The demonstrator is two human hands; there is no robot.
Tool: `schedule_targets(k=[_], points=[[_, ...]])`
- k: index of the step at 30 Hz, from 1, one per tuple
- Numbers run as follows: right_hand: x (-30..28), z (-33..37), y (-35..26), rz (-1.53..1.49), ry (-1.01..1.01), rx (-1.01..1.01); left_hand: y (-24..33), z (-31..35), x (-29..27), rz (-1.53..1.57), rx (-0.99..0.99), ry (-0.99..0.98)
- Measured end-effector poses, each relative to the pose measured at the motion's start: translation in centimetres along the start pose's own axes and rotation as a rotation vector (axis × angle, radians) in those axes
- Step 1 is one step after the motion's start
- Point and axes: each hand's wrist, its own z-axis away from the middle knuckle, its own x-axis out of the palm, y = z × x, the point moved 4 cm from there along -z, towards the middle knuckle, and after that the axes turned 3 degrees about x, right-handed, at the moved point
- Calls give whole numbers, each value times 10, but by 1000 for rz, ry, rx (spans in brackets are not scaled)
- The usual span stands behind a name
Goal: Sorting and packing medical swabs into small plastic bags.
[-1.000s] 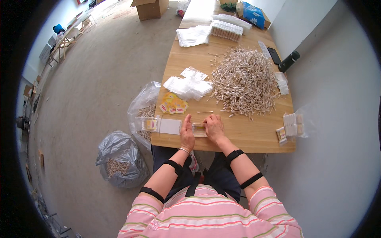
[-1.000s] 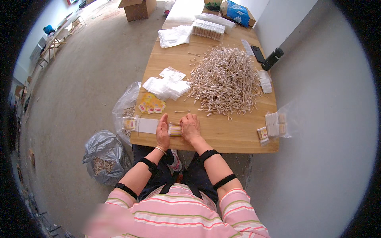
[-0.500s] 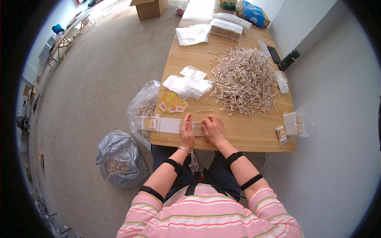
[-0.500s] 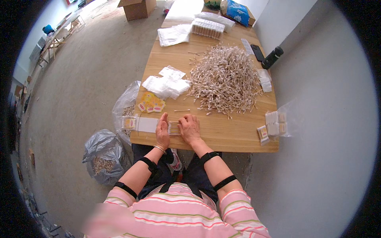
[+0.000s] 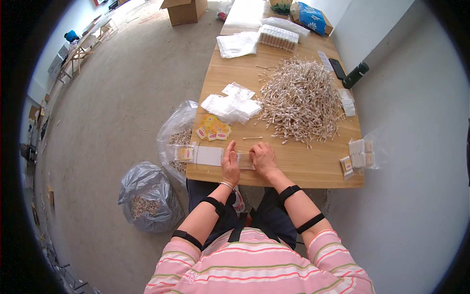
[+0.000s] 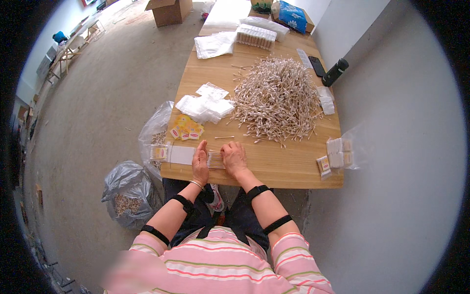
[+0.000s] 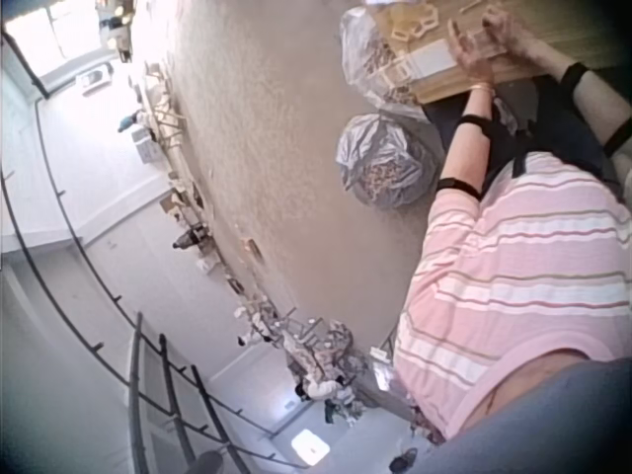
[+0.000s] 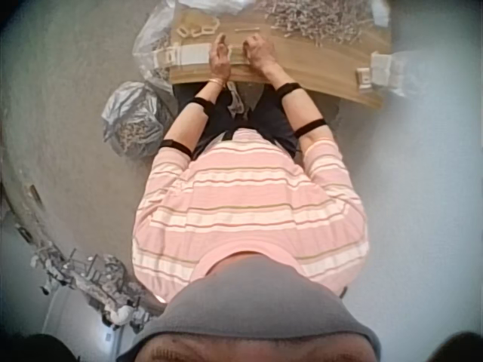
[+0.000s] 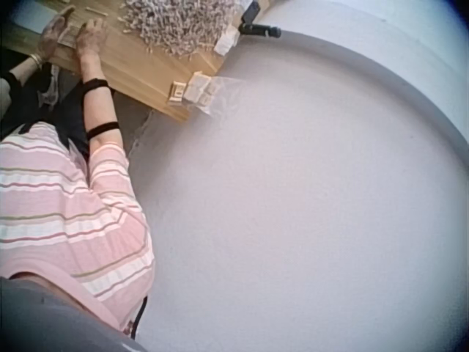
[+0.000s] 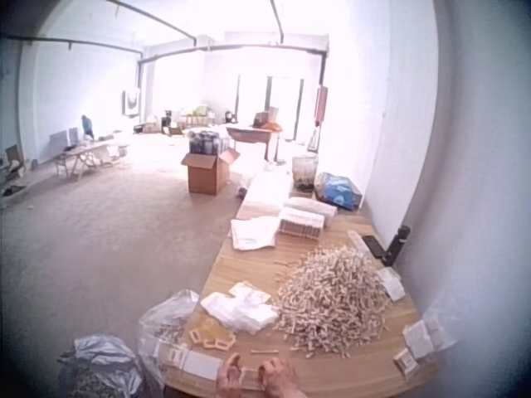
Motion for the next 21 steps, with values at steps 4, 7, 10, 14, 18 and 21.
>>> schedule_targets(k=[4,7,10,14,18,21], points=[[-1,-3,1,18,14,7,2,0,1,-10,6,-6],[1,-4,0,74,-5,-12,1,-1,1,-17,11,-5],[3,0,-3,81,-29,-47,0,0,1,-2,6,2],[4,13,-5,-58,88,-30,-2,-1,0,16,-7,3],[20,36,-14,-142,140,20,-1,0,1,11,22,79],[30,40,-16,-39,13,27,1,-1,0,36,-15,-16]])
